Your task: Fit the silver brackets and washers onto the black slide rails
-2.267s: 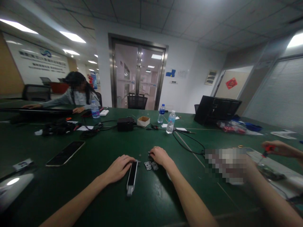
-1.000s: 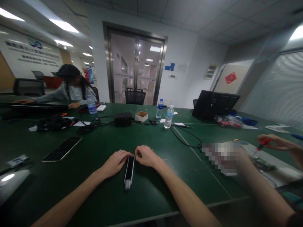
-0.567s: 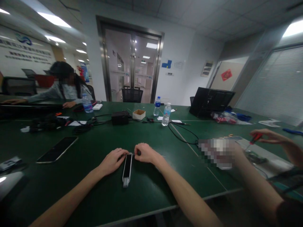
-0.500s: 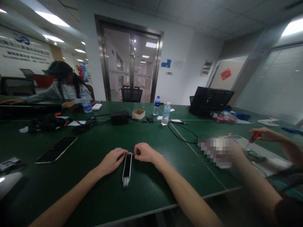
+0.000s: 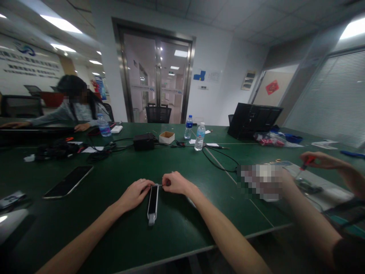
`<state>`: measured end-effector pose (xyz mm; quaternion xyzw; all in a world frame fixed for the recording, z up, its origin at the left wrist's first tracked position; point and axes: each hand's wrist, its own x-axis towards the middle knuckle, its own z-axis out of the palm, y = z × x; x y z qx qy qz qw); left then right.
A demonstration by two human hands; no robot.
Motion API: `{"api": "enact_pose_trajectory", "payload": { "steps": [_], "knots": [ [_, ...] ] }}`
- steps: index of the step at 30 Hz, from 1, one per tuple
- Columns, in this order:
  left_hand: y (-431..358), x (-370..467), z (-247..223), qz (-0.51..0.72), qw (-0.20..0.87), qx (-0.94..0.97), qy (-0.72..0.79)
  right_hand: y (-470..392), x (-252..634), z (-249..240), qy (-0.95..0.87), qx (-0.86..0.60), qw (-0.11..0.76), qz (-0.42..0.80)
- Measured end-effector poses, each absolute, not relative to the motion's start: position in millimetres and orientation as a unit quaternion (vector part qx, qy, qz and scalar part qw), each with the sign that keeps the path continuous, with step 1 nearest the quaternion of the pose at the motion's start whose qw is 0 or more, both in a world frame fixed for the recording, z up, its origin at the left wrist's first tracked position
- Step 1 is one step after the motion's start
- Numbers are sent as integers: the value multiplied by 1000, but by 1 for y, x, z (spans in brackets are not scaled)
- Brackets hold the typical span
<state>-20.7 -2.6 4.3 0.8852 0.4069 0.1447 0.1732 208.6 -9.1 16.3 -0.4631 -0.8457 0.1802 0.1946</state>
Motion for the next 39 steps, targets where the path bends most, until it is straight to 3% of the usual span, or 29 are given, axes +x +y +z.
{"api": "enact_pose_trajectory", "payload": {
  "steps": [23, 30, 34, 39],
  "knots": [
    [-4, -23, 2, 160, 152, 896, 386, -13, 196, 9, -847, -442, 227, 189],
    [-4, -24, 3, 157, 161, 891, 396, -4, 228, 25, -839, -498, 211, 64],
    [-3, -25, 2, 160, 172, 890, 391, 6, 261, 26, -806, -569, 162, 30],
    [-3, -26, 0, 160, 180, 888, 393, 12, 282, 16, -782, -607, 93, 109]
  ]
}}
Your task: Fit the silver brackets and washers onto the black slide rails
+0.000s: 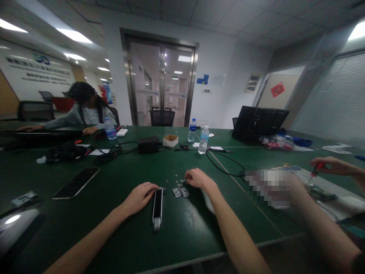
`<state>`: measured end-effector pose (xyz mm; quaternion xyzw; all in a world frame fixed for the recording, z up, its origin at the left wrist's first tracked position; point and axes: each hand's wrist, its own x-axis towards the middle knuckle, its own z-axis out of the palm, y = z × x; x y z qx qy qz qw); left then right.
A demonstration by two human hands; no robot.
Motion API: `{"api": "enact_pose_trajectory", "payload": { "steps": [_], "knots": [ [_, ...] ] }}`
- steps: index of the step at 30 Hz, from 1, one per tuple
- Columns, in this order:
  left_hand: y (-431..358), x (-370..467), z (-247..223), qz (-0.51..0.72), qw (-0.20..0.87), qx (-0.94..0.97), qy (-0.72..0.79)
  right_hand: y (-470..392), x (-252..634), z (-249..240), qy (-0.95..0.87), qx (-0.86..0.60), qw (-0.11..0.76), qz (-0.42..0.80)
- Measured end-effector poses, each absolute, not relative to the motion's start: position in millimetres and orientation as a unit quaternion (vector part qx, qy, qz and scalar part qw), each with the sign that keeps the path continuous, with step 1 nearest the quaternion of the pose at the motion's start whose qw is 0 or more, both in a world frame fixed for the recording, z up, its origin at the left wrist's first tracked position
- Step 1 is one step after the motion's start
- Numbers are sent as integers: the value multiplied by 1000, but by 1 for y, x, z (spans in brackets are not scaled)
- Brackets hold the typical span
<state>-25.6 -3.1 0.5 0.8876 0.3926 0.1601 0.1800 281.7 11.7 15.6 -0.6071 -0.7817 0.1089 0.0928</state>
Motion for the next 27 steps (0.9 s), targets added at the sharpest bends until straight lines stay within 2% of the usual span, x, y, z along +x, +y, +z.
{"api": "enact_pose_trajectory", "payload": {
  "steps": [5, 27],
  "knots": [
    [-3, -26, 0, 158, 174, 891, 389, 13, 282, 11, -777, -610, 75, 133],
    [-1, -26, -2, 162, 185, 887, 390, 12, 278, 13, -761, -644, 44, 74]
  ]
}}
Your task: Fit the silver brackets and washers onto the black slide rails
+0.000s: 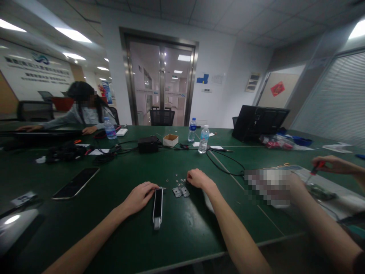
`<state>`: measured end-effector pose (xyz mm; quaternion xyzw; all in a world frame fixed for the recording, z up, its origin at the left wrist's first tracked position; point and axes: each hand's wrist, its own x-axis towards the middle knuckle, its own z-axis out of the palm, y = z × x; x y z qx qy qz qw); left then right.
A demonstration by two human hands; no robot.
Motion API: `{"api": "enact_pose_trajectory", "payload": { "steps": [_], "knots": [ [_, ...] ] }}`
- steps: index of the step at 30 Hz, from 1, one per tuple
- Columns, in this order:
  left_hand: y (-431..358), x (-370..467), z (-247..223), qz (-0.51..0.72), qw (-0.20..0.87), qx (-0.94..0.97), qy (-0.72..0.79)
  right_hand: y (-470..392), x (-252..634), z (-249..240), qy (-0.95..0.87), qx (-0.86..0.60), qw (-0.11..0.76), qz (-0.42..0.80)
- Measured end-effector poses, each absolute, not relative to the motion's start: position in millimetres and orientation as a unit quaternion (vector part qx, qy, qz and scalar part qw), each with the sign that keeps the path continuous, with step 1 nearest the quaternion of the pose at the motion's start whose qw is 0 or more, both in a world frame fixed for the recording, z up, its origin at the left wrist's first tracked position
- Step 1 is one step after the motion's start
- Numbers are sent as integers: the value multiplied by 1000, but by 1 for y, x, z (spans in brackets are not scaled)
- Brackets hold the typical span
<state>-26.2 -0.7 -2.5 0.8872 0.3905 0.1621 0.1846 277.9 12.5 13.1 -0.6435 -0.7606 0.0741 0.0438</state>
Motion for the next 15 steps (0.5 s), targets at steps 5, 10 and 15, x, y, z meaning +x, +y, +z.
{"api": "enact_pose_trajectory", "payload": {
  "steps": [5, 10, 15],
  "knots": [
    [0, -25, -2, 166, 175, 891, 384, 10, 277, 16, -747, -661, 27, 66],
    [-2, -25, 1, 158, 183, 888, 391, 9, 278, 19, -732, -678, 29, 55],
    [-2, -25, 1, 161, 182, 888, 390, 10, 281, 21, -737, -671, 46, 73]
  ]
}}
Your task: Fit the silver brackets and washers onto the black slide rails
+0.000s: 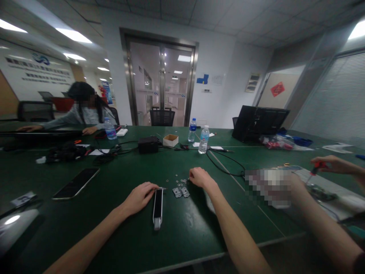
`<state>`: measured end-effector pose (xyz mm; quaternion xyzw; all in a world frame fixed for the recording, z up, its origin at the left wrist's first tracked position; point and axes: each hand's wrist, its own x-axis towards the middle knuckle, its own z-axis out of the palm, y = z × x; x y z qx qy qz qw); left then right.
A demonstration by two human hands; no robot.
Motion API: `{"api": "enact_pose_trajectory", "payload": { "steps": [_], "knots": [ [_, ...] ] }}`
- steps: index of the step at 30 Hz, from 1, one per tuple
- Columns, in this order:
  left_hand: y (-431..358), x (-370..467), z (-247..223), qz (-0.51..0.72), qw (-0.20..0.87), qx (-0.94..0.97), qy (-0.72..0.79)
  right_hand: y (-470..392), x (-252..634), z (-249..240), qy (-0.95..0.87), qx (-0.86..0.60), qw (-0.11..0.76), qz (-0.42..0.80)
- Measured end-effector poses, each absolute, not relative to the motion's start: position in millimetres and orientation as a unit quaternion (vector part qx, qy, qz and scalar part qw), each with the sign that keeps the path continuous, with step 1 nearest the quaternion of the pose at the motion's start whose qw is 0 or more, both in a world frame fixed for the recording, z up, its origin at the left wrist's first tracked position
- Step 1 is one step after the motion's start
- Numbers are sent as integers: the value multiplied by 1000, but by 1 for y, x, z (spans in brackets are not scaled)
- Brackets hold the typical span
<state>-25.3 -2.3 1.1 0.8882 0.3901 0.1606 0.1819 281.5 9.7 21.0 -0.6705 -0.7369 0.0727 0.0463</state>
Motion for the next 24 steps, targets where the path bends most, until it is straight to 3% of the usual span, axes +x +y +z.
{"api": "enact_pose_trajectory", "payload": {
  "steps": [6, 16, 24],
  "knots": [
    [-2, -26, 1, 158, 190, 886, 393, 10, 281, 18, -753, -643, 39, 137],
    [0, -27, -2, 159, 184, 888, 390, 10, 277, 16, -752, -643, 57, 132],
    [0, -25, -4, 179, 171, 893, 375, -3, 232, 20, -817, -521, 206, 140]
  ]
}}
